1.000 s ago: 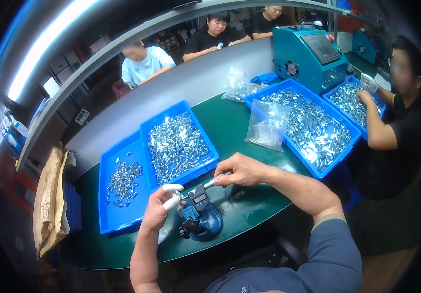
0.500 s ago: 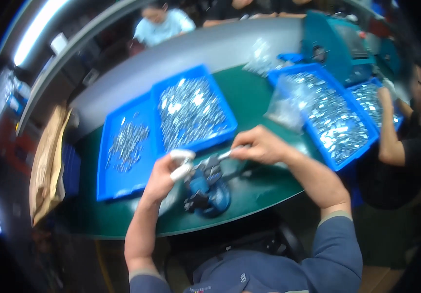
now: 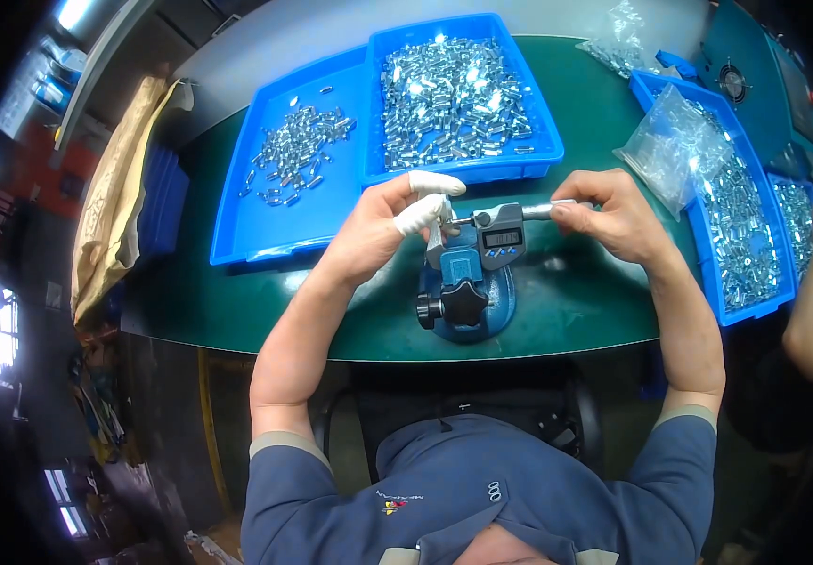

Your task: The person measures small metal pins using a digital micrometer.

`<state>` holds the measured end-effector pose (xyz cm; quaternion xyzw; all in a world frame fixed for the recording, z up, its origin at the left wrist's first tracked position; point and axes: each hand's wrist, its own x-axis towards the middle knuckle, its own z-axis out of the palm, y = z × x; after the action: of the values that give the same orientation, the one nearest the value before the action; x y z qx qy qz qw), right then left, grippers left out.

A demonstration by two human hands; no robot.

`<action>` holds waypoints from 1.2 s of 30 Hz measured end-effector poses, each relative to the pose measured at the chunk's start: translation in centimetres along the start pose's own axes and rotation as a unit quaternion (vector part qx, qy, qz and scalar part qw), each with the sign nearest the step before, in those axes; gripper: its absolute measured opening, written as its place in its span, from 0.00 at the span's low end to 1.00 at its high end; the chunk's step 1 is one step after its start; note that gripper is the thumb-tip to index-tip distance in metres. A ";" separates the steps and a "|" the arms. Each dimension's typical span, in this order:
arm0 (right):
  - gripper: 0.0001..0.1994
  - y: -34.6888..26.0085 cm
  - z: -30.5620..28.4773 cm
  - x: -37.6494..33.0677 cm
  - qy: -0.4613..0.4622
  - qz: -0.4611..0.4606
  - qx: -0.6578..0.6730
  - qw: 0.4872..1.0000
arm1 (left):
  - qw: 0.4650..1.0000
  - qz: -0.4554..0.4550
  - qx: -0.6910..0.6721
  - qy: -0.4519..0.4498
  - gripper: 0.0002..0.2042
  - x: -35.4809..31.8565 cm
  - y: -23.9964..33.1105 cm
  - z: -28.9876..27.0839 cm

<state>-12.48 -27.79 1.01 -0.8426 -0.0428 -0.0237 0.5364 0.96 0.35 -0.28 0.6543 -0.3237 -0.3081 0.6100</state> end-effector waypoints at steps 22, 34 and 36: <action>0.14 0.5 0.1 0.1 -0.006 0.001 0.008 1.000 | 1.000 -0.016 -0.005 0.010 0.12 0.0 0.5 0.2; 0.14 -0.1 0.1 0.0 -0.003 0.007 -0.004 1.000 | 1.000 0.007 0.017 0.023 0.11 0.0 0.7 0.4; 0.14 0.1 0.0 -0.1 0.000 -0.007 0.005 1.000 | 1.000 0.007 0.013 0.023 0.11 0.2 0.7 0.6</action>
<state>-12.57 -27.80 0.89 -0.8394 -0.0488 -0.0271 0.5406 0.57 -0.15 0.42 0.6667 -0.3185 -0.2844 0.6109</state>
